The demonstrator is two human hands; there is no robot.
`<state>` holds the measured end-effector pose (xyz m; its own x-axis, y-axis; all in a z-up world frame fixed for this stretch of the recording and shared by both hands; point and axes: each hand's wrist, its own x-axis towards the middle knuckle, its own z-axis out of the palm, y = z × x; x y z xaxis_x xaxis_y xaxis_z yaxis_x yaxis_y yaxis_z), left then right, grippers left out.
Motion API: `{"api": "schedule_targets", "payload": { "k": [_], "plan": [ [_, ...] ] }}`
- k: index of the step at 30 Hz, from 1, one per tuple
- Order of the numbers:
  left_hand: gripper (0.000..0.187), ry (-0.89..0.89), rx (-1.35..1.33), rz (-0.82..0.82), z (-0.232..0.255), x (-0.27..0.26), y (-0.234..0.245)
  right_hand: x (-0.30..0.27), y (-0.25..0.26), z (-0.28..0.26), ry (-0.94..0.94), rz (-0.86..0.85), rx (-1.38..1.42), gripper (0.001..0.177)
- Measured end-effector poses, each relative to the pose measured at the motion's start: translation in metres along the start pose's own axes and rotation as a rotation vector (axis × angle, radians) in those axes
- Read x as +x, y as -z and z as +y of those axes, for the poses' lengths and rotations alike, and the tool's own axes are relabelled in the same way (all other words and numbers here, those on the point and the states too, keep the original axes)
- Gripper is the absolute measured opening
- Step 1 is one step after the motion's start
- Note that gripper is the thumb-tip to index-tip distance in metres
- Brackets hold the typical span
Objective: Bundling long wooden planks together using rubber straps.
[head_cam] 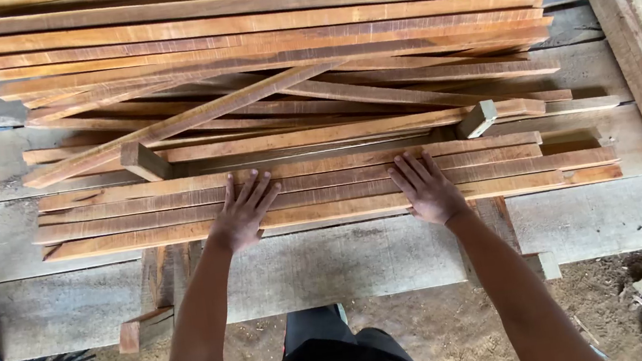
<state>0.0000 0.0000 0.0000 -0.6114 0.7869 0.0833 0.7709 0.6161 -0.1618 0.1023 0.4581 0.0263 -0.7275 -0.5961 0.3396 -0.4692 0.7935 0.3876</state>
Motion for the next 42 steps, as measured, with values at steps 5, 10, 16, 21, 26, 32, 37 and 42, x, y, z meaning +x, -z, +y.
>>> {"api": "schedule_targets", "payload": {
  "k": [5, 10, 16, 21, 26, 32, 37, 42],
  "plan": [
    [0.133, 0.055, -0.056, -0.061, -0.001, 0.001, 0.018, 0.004, 0.01, 0.0, -0.01, -0.023, -0.039, 0.122],
    [0.123, 0.155, -0.052, -0.127, -0.013, -0.019, 0.016, -0.003, -0.002, -0.001, -0.045, -0.034, -0.058, 0.126],
    [0.124, 0.345, -0.118, -0.129, -0.008, -0.036, -0.002, -0.013, -0.009, -0.016, -0.196, -0.074, -0.005, 0.129],
    [0.125, 0.345, -0.095, -0.104, -0.012, -0.037, -0.01, -0.009, -0.002, -0.023, -0.329, -0.176, 0.096, 0.133],
    [0.13, 0.367, -0.094, -0.132, -0.011, -0.037, -0.014, -0.012, -0.006, -0.027, -0.356, -0.247, 0.174, 0.133],
    [0.128, 0.376, -0.084, -0.086, -0.005, -0.041, -0.01, -0.013, -0.003, -0.026, -0.372, -0.311, 0.17, 0.13],
    [0.129, 0.363, -0.123, -0.097, 0.009, -0.06, -0.01, -0.033, 0.007, -0.046, -0.395, -0.298, 0.204, 0.131],
    [0.119, 0.369, -0.024, -0.123, 0.026, -0.078, -0.01, -0.046, 0.018, -0.057, -0.392, -0.315, 0.191, 0.128]
  ]
}}
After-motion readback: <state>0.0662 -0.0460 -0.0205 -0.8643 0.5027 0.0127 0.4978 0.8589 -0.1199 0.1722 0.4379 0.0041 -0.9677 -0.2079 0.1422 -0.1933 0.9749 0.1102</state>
